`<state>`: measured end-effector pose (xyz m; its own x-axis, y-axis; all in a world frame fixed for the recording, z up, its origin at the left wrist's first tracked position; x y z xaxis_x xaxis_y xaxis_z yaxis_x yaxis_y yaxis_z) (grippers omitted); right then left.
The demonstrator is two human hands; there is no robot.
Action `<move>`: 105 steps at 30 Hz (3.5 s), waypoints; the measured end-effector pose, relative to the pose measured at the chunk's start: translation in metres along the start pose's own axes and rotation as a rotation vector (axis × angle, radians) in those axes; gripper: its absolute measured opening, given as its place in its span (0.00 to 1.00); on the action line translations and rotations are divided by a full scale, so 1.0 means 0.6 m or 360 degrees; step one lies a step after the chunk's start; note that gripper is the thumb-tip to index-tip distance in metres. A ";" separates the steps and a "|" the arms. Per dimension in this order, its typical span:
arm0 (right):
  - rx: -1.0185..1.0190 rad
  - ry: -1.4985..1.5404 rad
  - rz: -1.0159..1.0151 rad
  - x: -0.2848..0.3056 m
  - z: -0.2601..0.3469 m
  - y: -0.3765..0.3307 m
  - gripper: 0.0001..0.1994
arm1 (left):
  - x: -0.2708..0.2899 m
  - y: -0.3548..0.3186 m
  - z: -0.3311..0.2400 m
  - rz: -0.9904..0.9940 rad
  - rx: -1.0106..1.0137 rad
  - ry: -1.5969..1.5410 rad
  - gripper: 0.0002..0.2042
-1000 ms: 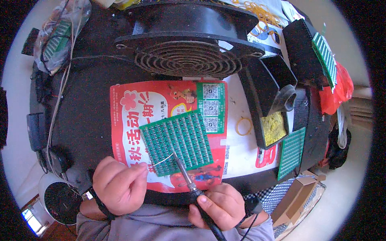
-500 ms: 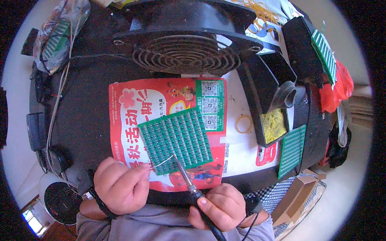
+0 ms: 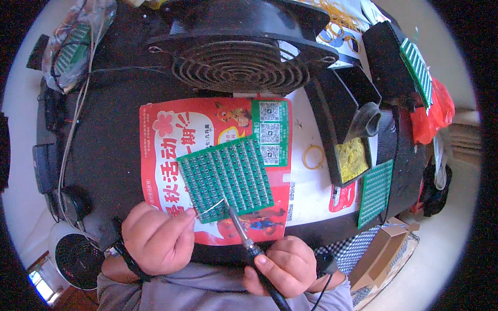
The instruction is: The recorder is soldering small electronic components onto a green PCB at a workbench.
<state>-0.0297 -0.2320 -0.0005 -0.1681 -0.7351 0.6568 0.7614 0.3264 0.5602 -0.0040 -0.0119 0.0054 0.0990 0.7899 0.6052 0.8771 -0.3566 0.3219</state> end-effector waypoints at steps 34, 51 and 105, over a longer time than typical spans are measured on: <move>0.0045 0.0004 -0.0118 0.000 -0.003 -0.010 0.12 | -0.009 -0.002 0.000 0.0055 -0.0065 0.0012 0.11; 0.0061 0.0010 -0.0099 -0.001 -0.003 -0.016 0.13 | -0.010 -0.002 -0.001 -0.0024 -0.0015 -0.0040 0.06; 0.0032 0.0004 -0.0231 0.000 -0.002 -0.027 0.11 | -0.015 -0.001 -0.002 0.0028 -0.0152 -0.0075 0.08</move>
<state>-0.0411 -0.2380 -0.0102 -0.2740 -0.7771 0.5666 0.7163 0.2282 0.6594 -0.0060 -0.0194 0.0009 0.1380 0.8049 0.5771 0.8263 -0.4148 0.3810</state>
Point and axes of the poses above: each hand's wrist, its own y-axis towards the middle knuckle, its own x-axis out of the back of the hand, z = x × y, the point moved 2 cm from there along y, towards the middle knuckle, and after that the axes turned 14 degrees about -y, right-handed, at the moved point
